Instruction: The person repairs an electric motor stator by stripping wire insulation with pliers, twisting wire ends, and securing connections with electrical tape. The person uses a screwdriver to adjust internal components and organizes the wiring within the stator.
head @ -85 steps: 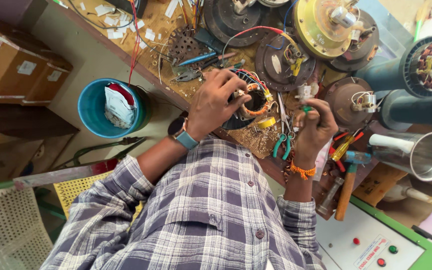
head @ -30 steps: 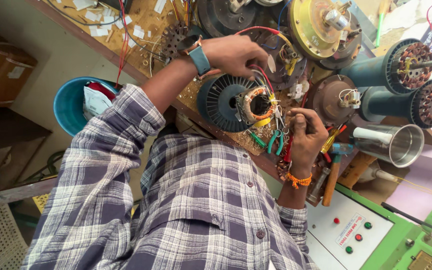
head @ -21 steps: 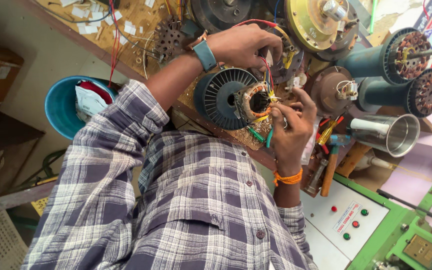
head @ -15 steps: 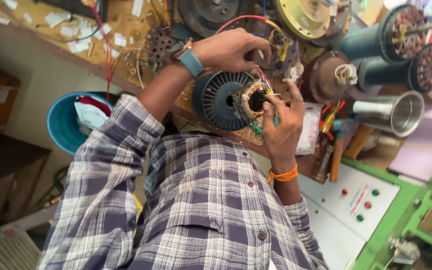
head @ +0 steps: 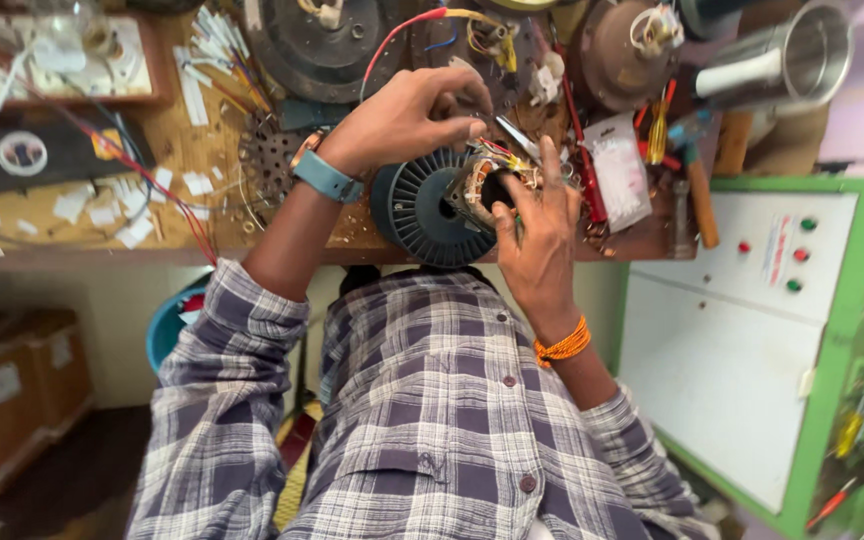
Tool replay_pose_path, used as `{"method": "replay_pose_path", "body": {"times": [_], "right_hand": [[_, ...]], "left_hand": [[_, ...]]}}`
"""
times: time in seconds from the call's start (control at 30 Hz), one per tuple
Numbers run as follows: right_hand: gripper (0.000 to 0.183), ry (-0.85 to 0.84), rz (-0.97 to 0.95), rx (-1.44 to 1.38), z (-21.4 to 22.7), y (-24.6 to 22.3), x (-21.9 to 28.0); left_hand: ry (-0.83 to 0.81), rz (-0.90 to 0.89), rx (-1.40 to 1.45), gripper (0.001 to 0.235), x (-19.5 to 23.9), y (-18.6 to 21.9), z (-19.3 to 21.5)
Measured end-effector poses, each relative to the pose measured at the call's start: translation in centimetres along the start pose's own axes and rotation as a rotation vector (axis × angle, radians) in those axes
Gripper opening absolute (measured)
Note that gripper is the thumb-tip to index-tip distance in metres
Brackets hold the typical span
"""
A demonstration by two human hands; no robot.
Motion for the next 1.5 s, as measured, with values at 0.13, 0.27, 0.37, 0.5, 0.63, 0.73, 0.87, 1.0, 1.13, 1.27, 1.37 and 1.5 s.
{"method": "replay_pose_path", "body": {"times": [0.13,0.27,0.37,0.5,0.63,0.73,0.87,1.0,1.13,1.27,1.37,1.5], "right_hand": [[0.03,0.017,-0.034,-0.02,-0.1,0.5,-0.3],[0.029,0.07,-0.095,-0.029,-0.1,0.4,0.2],[0.029,0.124,-0.101,0.031,-0.1,0.0,0.5],[0.029,0.168,-0.175,-0.013,-0.5,0.3,0.7],[0.032,0.193,-0.263,-0.135,-0.6,1.0,0.9],[0.03,0.22,-0.321,-0.149,-0.5,1.6,0.6],[0.021,0.28,-0.292,-0.135,-0.7,1.4,-0.2],[0.019,0.331,-0.41,-0.249,-0.9,2.7,-0.1],[0.017,0.366,-0.435,-0.31,-0.8,2.8,0.1],[0.011,0.396,-0.411,-0.333,-0.9,2.4,0.0],[0.01,0.434,-0.413,-0.347,-0.9,2.5,0.0],[0.009,0.426,-0.509,-0.475,-1.3,3.3,0.3]], "left_hand": [[-0.182,0.015,0.316,0.026,-0.1,-0.9,-1.2],[0.033,0.164,0.239,0.024,-0.2,-3.9,0.3],[0.494,0.101,-0.313,0.017,2.3,-2.5,3.6],[0.579,0.209,0.045,0.016,6.7,-3.2,1.8],[0.472,0.213,0.146,0.014,8.5,-1.6,-1.4],[0.412,0.248,0.173,0.014,9.7,-0.1,-2.6],[0.36,0.24,0.113,0.013,9.7,1.3,-2.4],[0.281,0.301,0.027,0.023,8.5,1.3,-2.8],[0.286,0.217,-0.079,0.025,7.7,2.6,-2.9],[0.275,0.215,-0.107,0.028,7.8,2.8,-3.8],[0.261,0.227,-0.082,0.028,7.9,2.5,-4.4],[0.24,0.23,-0.039,0.018,8.2,2.0,-4.5]]}}
Point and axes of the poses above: each hand's wrist, its own x-axis away from the middle knuckle, its own z-axis out of the back of the hand, y = z × x, the point moved 10 cm from there along -x, towards the middle knuckle, and after that the axes turned 15 degrees about -x, right-handed, at the moved point
